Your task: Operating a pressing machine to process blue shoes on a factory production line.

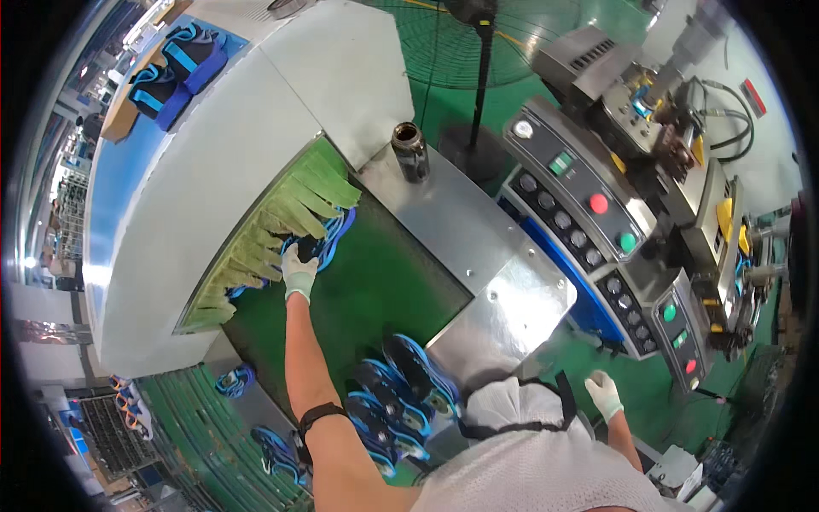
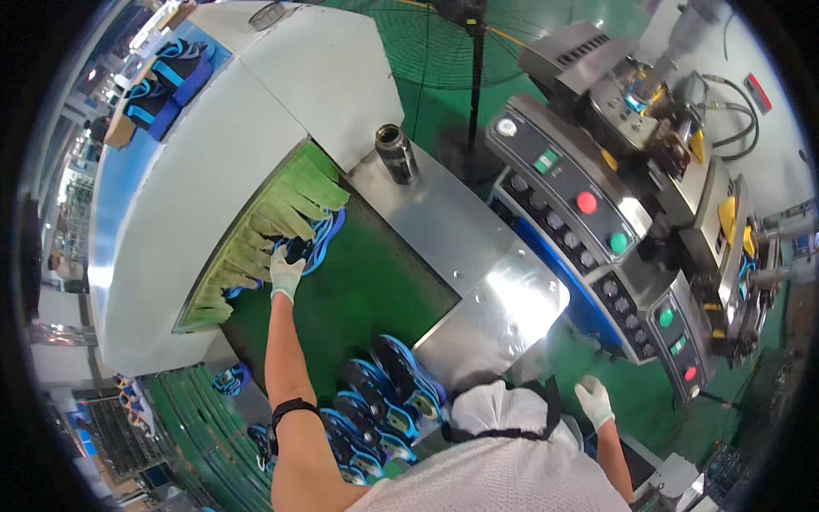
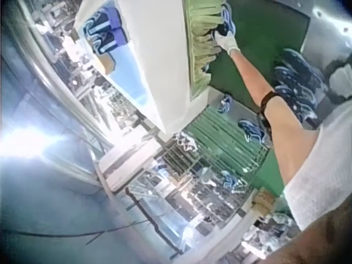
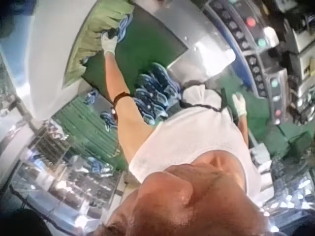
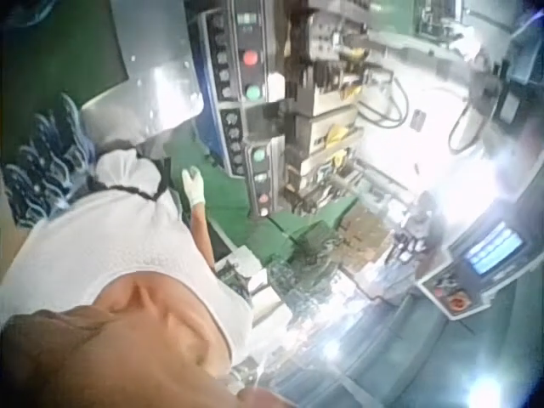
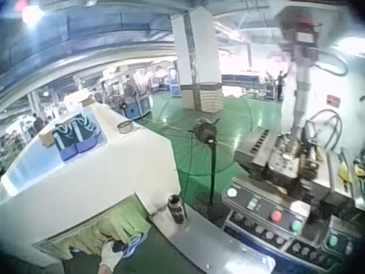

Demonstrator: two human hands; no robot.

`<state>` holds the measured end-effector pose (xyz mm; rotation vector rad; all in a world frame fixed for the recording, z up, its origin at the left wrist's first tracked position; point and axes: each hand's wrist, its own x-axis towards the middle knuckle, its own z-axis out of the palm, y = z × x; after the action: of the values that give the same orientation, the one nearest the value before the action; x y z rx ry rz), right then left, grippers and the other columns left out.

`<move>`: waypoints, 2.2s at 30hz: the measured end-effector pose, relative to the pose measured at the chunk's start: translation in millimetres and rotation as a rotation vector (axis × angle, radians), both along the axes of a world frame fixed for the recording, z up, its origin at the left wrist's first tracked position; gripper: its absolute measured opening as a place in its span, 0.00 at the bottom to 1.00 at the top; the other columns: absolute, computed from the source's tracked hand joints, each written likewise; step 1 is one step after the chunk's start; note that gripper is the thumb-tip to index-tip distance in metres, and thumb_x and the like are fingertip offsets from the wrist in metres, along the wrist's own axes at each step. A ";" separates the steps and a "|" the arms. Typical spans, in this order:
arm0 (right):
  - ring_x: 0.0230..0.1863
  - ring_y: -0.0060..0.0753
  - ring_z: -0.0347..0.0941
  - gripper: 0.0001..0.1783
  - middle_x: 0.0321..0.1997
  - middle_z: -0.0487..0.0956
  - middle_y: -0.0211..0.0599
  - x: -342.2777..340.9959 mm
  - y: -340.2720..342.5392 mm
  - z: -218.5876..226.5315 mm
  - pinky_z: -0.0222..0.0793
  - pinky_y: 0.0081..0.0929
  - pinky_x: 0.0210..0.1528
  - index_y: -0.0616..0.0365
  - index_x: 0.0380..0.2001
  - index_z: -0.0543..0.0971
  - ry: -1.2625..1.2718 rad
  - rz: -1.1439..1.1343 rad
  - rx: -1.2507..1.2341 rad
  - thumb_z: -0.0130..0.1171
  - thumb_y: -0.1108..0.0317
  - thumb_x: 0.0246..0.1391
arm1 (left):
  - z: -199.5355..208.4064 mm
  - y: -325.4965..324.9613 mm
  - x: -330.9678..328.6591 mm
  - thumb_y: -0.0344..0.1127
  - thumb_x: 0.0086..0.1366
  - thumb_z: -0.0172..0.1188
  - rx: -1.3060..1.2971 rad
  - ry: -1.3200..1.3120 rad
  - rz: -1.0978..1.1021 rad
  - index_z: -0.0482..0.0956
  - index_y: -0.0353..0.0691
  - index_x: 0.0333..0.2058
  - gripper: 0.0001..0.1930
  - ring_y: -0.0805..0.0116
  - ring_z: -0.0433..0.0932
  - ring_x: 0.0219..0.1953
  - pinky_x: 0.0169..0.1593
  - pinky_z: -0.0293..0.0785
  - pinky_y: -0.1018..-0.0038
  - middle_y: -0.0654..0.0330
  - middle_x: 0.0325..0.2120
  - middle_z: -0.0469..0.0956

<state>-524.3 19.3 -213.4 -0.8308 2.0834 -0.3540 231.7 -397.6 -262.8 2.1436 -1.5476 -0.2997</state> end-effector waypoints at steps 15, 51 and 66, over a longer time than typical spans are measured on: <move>0.57 0.50 0.79 0.28 0.53 0.81 0.56 65.9 -135.5 60.9 0.74 0.36 0.58 0.70 0.54 0.74 0.119 0.341 0.125 0.65 0.62 0.57 | -69.8 2.9 -53.9 0.35 0.39 0.83 -0.138 0.257 0.052 0.73 0.35 0.51 0.39 0.51 0.78 0.47 0.54 0.74 0.63 0.51 0.44 0.78; 0.60 0.42 0.76 0.47 0.64 0.74 0.45 -121.7 -117.7 224.7 0.73 0.42 0.62 0.63 0.70 0.61 -1.349 -0.707 -1.011 0.69 0.74 0.45 | 225.4 -200.5 -750.4 0.38 0.66 0.67 -0.081 0.568 -0.803 0.60 0.27 0.65 0.36 0.53 0.70 0.63 0.66 0.66 0.64 0.38 0.61 0.68; 0.60 0.39 0.74 0.46 0.63 0.74 0.43 -114.1 -161.7 235.5 0.72 0.36 0.61 0.61 0.71 0.60 -1.216 -0.814 -0.924 0.64 0.80 0.48 | 150.4 -334.8 -776.9 0.37 0.65 0.66 -0.091 0.559 -0.994 0.80 0.30 0.51 0.20 0.68 0.82 0.42 0.48 0.77 0.70 0.53 0.42 0.85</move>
<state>-638.5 -142.4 22.1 -0.0308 0.8940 -1.8084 -545.1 -732.4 -112.5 0.9224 -2.0508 -1.0104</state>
